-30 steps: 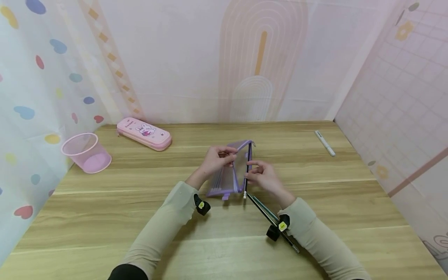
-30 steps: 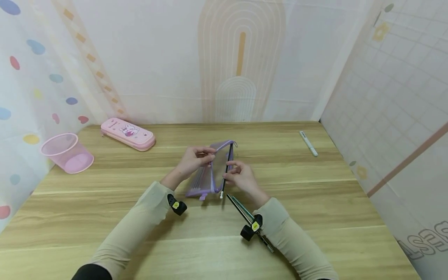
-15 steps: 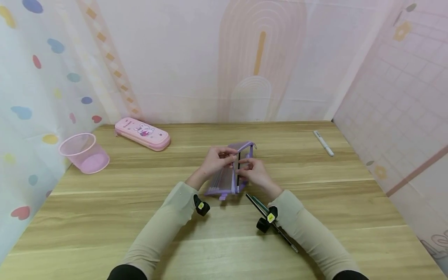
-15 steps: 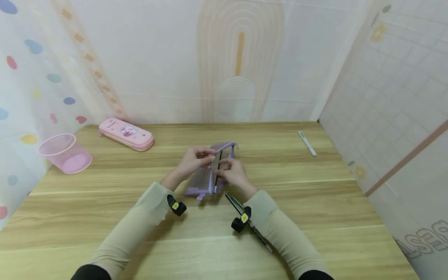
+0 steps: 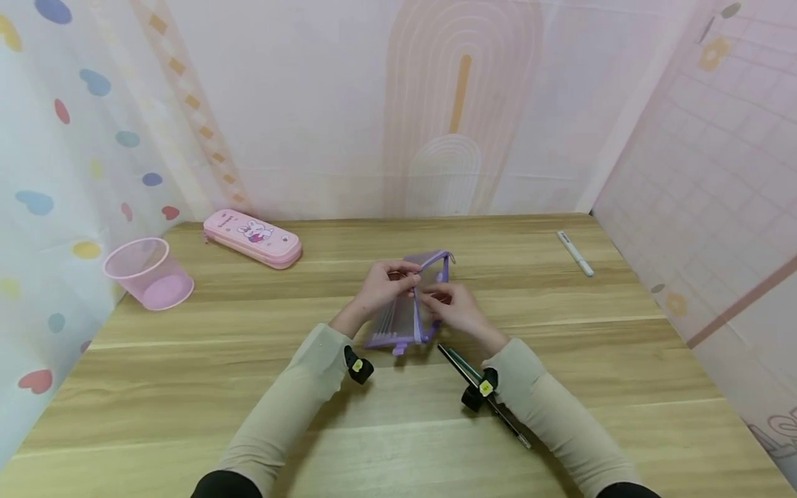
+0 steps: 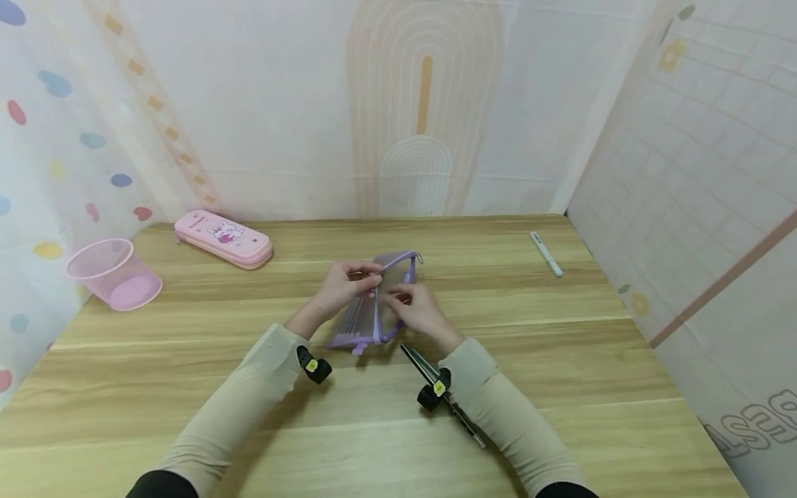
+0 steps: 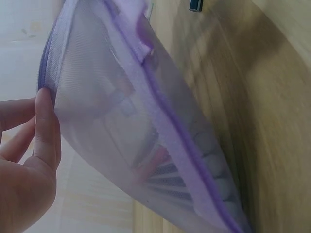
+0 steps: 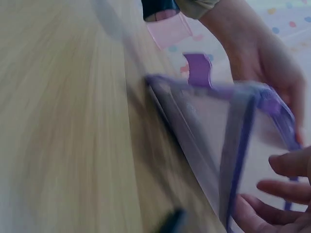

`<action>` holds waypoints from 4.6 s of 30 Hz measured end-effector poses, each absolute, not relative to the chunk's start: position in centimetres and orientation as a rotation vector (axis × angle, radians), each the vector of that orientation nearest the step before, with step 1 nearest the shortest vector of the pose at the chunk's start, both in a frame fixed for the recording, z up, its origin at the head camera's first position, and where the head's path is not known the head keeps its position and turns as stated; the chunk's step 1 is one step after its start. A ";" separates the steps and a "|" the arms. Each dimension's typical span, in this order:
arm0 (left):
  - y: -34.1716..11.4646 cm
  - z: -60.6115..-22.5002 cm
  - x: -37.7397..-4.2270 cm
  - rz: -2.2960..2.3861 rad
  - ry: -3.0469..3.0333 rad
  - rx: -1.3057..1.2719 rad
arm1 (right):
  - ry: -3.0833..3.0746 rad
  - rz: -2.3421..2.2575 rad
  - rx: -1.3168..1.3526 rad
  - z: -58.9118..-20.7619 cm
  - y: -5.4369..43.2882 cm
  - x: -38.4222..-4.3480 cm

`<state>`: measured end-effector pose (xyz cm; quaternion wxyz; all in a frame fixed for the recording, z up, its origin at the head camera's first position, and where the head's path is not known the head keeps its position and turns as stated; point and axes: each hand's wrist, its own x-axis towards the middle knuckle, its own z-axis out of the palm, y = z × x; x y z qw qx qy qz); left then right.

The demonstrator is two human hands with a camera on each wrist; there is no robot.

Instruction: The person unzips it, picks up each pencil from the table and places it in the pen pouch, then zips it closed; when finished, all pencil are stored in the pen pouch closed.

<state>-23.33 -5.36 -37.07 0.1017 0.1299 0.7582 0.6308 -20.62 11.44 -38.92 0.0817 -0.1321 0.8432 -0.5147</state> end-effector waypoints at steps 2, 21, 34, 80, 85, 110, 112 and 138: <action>-5.4 -37.0 -23.3 1.872 2.241 0.376 | 2.543 -1.499 -0.418 -38.6 12.4 -20.2; -5.9 -37.0 -23.3 1.902 2.223 0.358 | 2.575 -0.494 -0.755 -37.7 19.5 -11.2; -6.5 -37.2 -23.3 1.882 2.250 0.353 | 2.542 -0.743 -0.668 -38.6 21.4 -10.8; -6.3 -37.3 -23.4 1.872 2.215 0.320 | 2.564 -0.853 -0.649 -38.6 22.0 -10.2; -6.3 -37.3 -23.4 1.867 2.219 0.313 | 2.556 -0.864 -0.660 -38.6 22.0 -10.3; -6.6 -37.3 -23.4 1.888 2.229 0.299 | 2.448 -1.210 -0.670 -38.7 21.2 -14.3; -6.6 -37.3 -23.4 1.895 2.230 0.313 | 2.395 -1.361 -0.596 -38.6 20.8 -14.8; -6.6 -37.8 -23.5 1.958 2.203 0.353 | 2.103 -1.926 -0.092 -39.0 14.7 -16.6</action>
